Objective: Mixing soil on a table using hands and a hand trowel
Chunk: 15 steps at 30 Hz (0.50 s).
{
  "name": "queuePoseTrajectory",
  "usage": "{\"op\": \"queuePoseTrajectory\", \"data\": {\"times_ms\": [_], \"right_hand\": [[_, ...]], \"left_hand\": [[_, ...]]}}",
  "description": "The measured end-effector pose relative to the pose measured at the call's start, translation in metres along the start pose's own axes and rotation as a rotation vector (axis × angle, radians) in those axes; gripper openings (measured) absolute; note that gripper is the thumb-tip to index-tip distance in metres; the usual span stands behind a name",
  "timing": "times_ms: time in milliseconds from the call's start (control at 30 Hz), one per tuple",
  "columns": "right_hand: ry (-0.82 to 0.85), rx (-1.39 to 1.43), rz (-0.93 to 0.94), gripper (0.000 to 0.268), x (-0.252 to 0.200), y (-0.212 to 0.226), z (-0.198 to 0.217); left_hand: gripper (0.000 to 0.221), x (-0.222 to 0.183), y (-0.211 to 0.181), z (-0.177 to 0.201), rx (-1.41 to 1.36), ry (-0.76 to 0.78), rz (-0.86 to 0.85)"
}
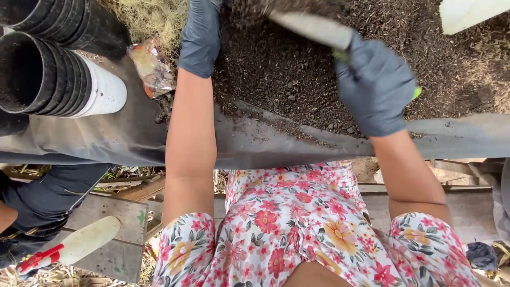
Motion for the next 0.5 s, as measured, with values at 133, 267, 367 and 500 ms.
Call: {"op": "queuePoseTrajectory", "data": {"times_ms": [133,267,367,500], "right_hand": [[0.032,0.528,-0.048,0.023,-0.026,-0.035,-0.028],[0.144,0.644,0.009,0.052,-0.087,-0.016,-0.025],[0.188,0.664,-0.026,0.022,-0.113,-0.006,-0.008],[0.129,0.342,0.158,0.06,-0.106,0.018,0.005]], "left_hand": [[0.092,0.003,0.001,0.01,0.024,-0.055,0.029],[0.097,0.006,0.009,0.019,0.045,-0.114,0.078],[0.101,0.009,0.016,0.023,0.059,-0.157,0.111],[0.106,0.01,0.026,0.023,0.078,-0.207,0.159]]}}
Point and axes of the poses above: each hand's wrist, its own x-axis towards the middle knuckle, its own z-axis out of the back of the hand, y = z × x, the point moved 10 cm from there along x, towards the middle knuckle, and after that the axes turned 6 degrees about z, right-handed, at the moved point
